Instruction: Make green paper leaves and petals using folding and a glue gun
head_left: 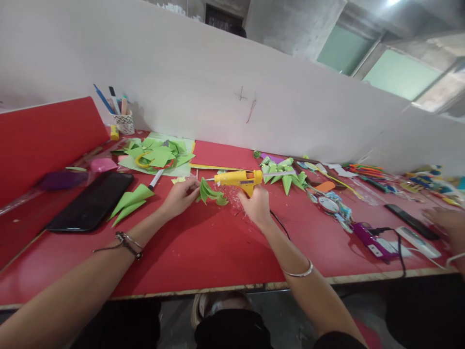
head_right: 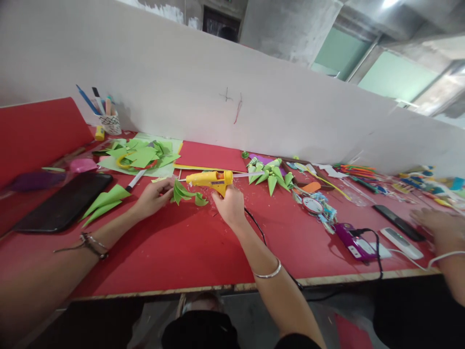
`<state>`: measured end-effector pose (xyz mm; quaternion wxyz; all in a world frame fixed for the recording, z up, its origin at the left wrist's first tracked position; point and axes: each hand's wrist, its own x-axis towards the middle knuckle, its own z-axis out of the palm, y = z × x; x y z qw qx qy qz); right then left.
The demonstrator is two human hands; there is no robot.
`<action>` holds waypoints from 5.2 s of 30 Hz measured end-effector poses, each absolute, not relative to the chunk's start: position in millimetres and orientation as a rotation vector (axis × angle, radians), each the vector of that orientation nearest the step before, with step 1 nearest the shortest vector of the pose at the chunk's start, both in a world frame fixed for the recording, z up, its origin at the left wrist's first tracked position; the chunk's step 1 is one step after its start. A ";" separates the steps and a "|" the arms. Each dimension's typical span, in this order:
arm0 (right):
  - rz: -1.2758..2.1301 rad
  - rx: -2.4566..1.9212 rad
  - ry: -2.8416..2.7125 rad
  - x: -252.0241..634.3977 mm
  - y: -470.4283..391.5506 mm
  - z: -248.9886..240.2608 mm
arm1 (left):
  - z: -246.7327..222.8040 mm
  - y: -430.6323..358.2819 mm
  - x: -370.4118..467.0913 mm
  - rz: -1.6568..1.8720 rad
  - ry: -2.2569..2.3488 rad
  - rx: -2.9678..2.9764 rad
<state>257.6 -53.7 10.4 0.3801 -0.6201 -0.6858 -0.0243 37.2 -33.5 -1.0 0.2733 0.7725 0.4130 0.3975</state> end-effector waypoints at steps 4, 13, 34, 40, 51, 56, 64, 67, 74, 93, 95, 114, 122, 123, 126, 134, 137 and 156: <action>-0.070 -1.597 -1.764 257.7 -53.1 10.2 | 0.7 -34.1 37.4 1.063 1.128 2.083; -0.050 -1.603 -1.765 257.6 -53.4 10.6 | 0.6 -33.9 37.3 1.067 1.140 2.122; -0.103 -1.615 -1.800 258.8 -52.7 9.3 | 0.5 -34.3 35.3 1.077 1.132 2.104; -0.138 -1.618 -1.806 258.5 -52.5 8.6 | 0.8 -33.1 35.5 1.127 1.169 2.108; -0.135 -1.639 -1.812 260.1 -51.3 7.6 | 5.2 -36.2 35.5 1.226 1.235 2.112; -0.123 -1.657 -1.812 259.8 -51.0 8.7 | 2.7 -34.7 34.0 1.292 1.253 2.107; -0.120 -1.662 -1.816 260.7 -50.8 9.3 | 2.8 -35.5 32.1 1.373 1.273 2.107; -0.130 -1.656 -1.810 261.1 -50.6 9.3 | 4.4 -36.4 31.9 1.375 1.294 2.113; -0.070 -1.616 -1.767 259.4 -53.0 11.0 | 4.2 -36.1 31.8 1.338 1.296 2.094; -0.083 -1.502 -1.690 248.9 -58.8 14.7 | 5.0 -37.2 34.6 1.241 1.195 2.231; -0.066 -1.506 -1.696 249.2 -58.6 14.7 | 4.2 -36.7 34.2 1.238 1.208 2.238; -0.023 -1.532 -1.715 251.7 -58.0 13.6 | 0.1 -34.6 34.0 1.196 1.202 2.227; -0.015 -1.550 -1.728 252.2 -56.8 13.8 | 3.8 -37.0 35.5 1.202 1.180 2.212; -0.013 -1.553 -1.728 252.3 -56.7 13.8 | 4.3 -37.3 35.5 1.204 1.180 2.207; 0.005 -1.560 -1.735 252.9 -56.6 13.8 | 5.4 -38.0 35.1 1.216 1.188 2.190; 0.026 -1.604 -1.747 254.6 -56.3 14.7 | 6.7 -37.0 35.5 1.255 1.239 2.187; 0.025 -1.615 -1.749 254.7 -56.1 14.5 | 6.7 -36.6 35.5 1.265 1.237 2.167; 0.021 -1.716 -1.791 258.8 -52.2 12.0 | 2.7 -34.3 33.6 1.329 1.309 2.053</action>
